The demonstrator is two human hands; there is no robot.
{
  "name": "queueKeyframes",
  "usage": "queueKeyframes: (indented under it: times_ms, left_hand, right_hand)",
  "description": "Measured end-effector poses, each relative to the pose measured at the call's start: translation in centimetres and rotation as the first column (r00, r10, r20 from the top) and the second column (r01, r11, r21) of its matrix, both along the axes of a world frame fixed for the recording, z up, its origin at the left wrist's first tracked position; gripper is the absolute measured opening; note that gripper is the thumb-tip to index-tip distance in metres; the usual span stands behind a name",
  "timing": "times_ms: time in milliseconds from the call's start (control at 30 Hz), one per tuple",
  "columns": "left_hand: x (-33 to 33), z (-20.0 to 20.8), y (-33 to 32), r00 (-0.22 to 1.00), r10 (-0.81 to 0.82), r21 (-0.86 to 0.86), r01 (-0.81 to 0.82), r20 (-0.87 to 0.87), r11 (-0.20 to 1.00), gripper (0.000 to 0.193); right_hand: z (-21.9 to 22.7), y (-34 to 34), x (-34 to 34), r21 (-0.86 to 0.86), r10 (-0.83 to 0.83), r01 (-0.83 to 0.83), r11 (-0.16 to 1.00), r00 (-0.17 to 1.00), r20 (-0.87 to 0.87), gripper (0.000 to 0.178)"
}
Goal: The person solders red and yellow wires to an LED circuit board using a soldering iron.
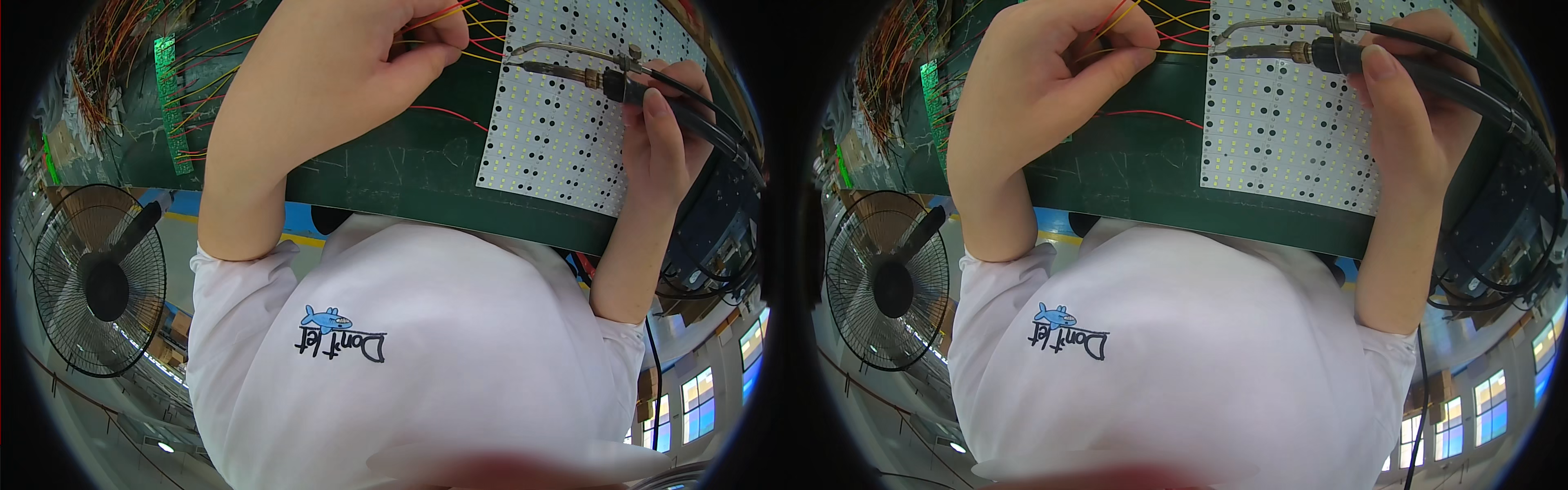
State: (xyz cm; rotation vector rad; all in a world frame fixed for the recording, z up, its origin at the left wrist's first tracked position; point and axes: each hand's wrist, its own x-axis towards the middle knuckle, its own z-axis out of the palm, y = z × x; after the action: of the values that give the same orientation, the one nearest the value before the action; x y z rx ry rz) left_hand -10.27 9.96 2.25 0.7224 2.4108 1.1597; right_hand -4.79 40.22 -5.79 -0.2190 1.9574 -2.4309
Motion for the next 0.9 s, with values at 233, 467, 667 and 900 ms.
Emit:
queueKeyframes:
  times_ms: [233, 467, 667, 900]
  left_hand:
    - [0.2, -0.6, -0.3, 1.000, 0.011, 0.044, -0.010, -0.009, 0.999, 0.011]
    - [-0.1, -2.3, -0.9, 0.997, 0.023, 0.000, -0.023, 0.075, 1.000, 0.010]
    - [0.0, 0.2, 0.0, 0.994, -0.039, -0.019, 0.041, 0.104, 0.999, 0.010]
    - [0.3, -2.1, -1.0, 0.975, 0.049, 0.138, -0.080, 0.218, 0.987, 0.011]
  right_hand:
    - [0.9, -1.2, 0.1, 0.018, 0.012, -0.012, 1.000, 1.000, -0.010, 0.017]
    - [0.4, -1.2, -0.4, -0.008, -0.043, 0.042, 0.999, 0.999, -0.033, 0.024]
    - [0.5, -0.8, -0.5, -0.178, -0.112, 0.113, 0.978, 0.994, 0.014, 0.016]
    - [0.5, 0.7, -0.7, -0.272, 0.087, -0.088, 0.958, 0.996, -0.017, 0.015]
